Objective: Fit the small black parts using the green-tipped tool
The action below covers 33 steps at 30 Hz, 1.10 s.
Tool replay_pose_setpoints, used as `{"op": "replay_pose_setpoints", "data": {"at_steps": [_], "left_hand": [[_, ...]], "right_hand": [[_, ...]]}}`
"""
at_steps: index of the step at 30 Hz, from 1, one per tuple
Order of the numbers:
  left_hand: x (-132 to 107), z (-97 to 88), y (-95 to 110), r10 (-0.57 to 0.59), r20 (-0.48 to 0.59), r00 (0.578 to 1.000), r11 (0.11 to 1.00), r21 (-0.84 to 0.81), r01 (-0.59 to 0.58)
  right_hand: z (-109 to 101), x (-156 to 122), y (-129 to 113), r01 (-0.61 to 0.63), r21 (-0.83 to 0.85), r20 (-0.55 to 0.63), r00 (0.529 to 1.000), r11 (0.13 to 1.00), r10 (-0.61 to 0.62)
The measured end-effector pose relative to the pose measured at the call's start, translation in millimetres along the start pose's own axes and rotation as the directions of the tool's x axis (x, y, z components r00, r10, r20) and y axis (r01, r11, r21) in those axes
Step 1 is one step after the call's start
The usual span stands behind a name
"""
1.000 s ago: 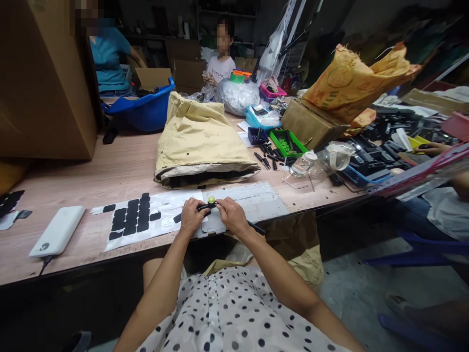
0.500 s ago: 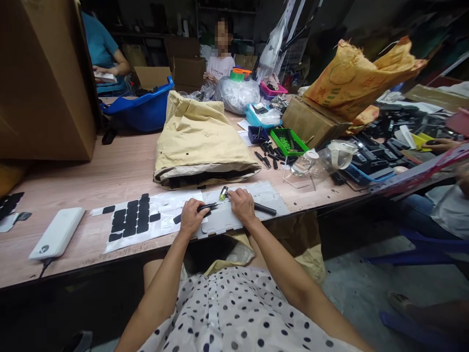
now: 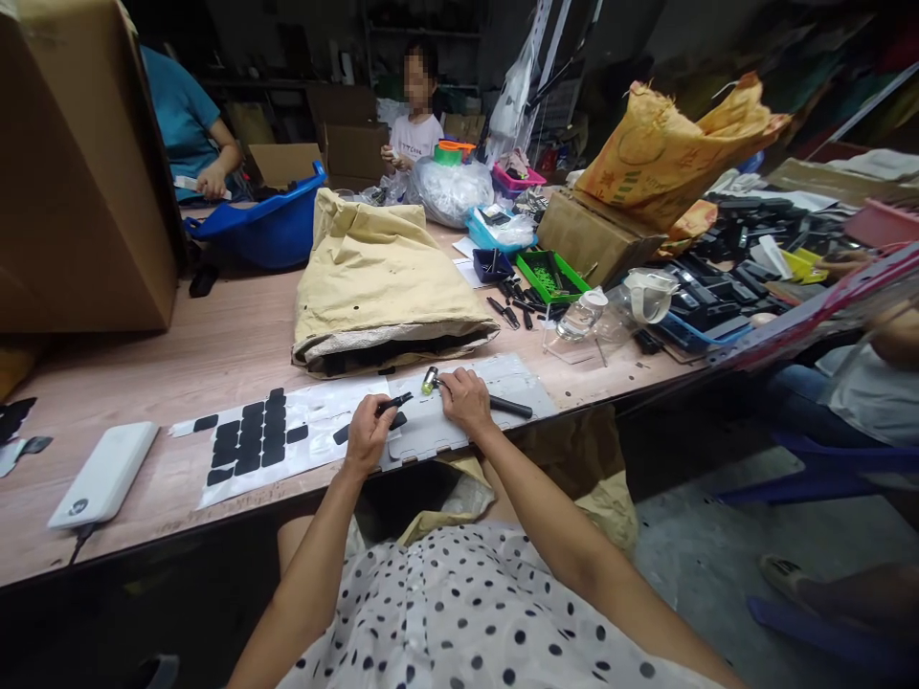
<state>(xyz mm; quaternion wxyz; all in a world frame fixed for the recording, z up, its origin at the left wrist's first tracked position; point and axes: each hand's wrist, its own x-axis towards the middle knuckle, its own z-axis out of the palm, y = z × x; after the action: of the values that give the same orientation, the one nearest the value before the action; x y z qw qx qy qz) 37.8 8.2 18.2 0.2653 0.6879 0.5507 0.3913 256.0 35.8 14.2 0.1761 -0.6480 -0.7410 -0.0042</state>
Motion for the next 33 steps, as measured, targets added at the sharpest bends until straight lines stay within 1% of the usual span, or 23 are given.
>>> {"op": "replay_pose_setpoints", "data": {"at_steps": [2, 3, 5, 7, 9, 10, 11, 13, 14, 15, 16, 17, 18, 20, 22, 24, 25, 27, 29, 30, 31, 32, 33], "left_hand": [[-21.2, 0.1, 6.9, 0.051, 0.030, 0.998, 0.998, -0.029, -0.050], [-35.4, 1.6, 9.7, 0.087, 0.072, 0.994, 0.996, -0.039, -0.084], [-67.5, 7.6, 12.6, 0.151, 0.193, 0.969, 0.988, -0.068, -0.140], [-97.3, 16.3, 10.4, 0.145, 0.327, 0.934, 0.989, -0.080, -0.126], [-117.0, 25.3, 2.4, -0.008, 0.405, 0.914, 0.999, -0.036, 0.024], [-121.9, 29.1, -3.3, -0.132, 0.420, 0.898, 0.990, 0.008, 0.142], [-123.5, 32.3, -9.6, -0.269, 0.422, 0.866, 0.961, 0.063, 0.268], [-119.8, 36.4, -21.9, -0.519, 0.400, 0.756, 0.854, 0.195, 0.483], [-116.4, 37.6, -26.7, -0.608, 0.381, 0.696, 0.793, 0.262, 0.549], [-113.1, 38.3, -30.0, -0.667, 0.364, 0.650, 0.745, 0.323, 0.584], [-110.6, 38.8, -31.5, -0.701, 0.354, 0.619, 0.713, 0.372, 0.594], [-109.4, 39.1, -31.0, -0.710, 0.356, 0.608, 0.704, 0.404, 0.585], [-109.2, 39.1, -28.7, -0.698, 0.373, 0.611, 0.715, 0.418, 0.560], [-110.1, 38.0, -18.9, -0.619, 0.460, 0.637, 0.785, 0.389, 0.482], [-106.5, 33.3, -4.5, -0.490, 0.580, 0.651, 0.870, 0.282, 0.404], [-91.6, 23.4, 10.7, -0.376, 0.637, 0.674, 0.915, 0.140, 0.378], [-78.9, 16.7, 17.1, -0.347, 0.621, 0.703, 0.919, 0.078, 0.385], [-44.3, 1.0, 24.7, -0.371, 0.489, 0.789, 0.908, 0.010, 0.420], [-2.9, -14.3, 23.9, -0.405, 0.225, 0.886, 0.912, 0.026, 0.410], [17.8, -20.6, 20.6, -0.405, 0.066, 0.912, 0.914, 0.058, 0.402], [37.1, -25.5, 15.6, -0.398, -0.081, 0.914, 0.909, 0.096, 0.405], [54.3, -28.8, 9.5, -0.388, -0.218, 0.896, 0.896, 0.140, 0.422], [68.8, -30.7, 2.7, -0.393, -0.317, 0.863, 0.867, 0.185, 0.463]], "right_hand": [[1.1, 0.4, -0.4, 0.002, 0.003, -0.008, 1.000, 1.000, -0.002], [1.8, 0.6, -0.5, 0.004, 0.004, -0.011, 1.000, 1.000, -0.004], [3.5, 0.8, -0.5, 0.004, 0.002, -0.016, 1.000, 1.000, -0.004], [5.1, 0.9, -0.1, 0.000, -0.005, -0.023, 1.000, 1.000, -0.001], [6.0, 0.9, 0.3, 0.002, -0.012, -0.025, 1.000, 1.000, -0.002], [6.1, 1.0, 0.5, 0.005, -0.014, -0.024, 1.000, 1.000, -0.005], [6.1, 1.1, 0.7, 0.007, -0.015, -0.023, 1.000, 1.000, -0.007], [5.7, 1.3, 0.7, 0.007, -0.014, -0.019, 1.000, 1.000, -0.007], [5.5, 1.4, 0.6, 0.005, -0.013, -0.016, 1.000, 1.000, -0.005], [5.3, 1.5, 0.4, 0.003, -0.013, -0.014, 1.000, 1.000, -0.003], [5.2, 1.6, 0.3, 0.002, -0.014, -0.014, 1.000, 1.000, -0.002], [5.2, 1.6, 0.1, 0.003, -0.017, -0.017, 1.000, 1.000, -0.003], [5.3, 1.6, 0.0, 0.006, -0.020, -0.021, 1.000, 1.000, -0.006], [5.8, 1.3, -0.1, 0.013, -0.027, -0.030, 0.999, 1.000, -0.014], [6.4, 0.9, 0.1, 0.015, -0.035, -0.034, 0.999, 0.999, -0.016], [6.9, 0.4, 0.4, 0.014, -0.042, -0.035, 0.999, 0.999, -0.016], [7.1, 0.1, 0.6, 0.015, -0.044, -0.034, 0.999, 0.999, -0.016], [7.5, -0.2, 1.2, 0.019, -0.045, -0.032, 0.999, 0.999, -0.021], [8.0, -0.6, 1.8, 0.025, -0.041, -0.033, 0.999, 0.999, -0.027], [8.3, -0.8, 2.0, 0.027, -0.040, -0.035, 0.999, 0.999, -0.028], [8.6, -1.0, 2.2, 0.029, -0.038, -0.037, 0.999, 0.999, -0.030], [8.9, -1.3, 2.4, 0.029, -0.036, -0.040, 0.999, 0.999, -0.031], [9.2, -1.7, 2.5, 0.030, -0.035, -0.042, 0.999, 0.999, -0.031]]}}
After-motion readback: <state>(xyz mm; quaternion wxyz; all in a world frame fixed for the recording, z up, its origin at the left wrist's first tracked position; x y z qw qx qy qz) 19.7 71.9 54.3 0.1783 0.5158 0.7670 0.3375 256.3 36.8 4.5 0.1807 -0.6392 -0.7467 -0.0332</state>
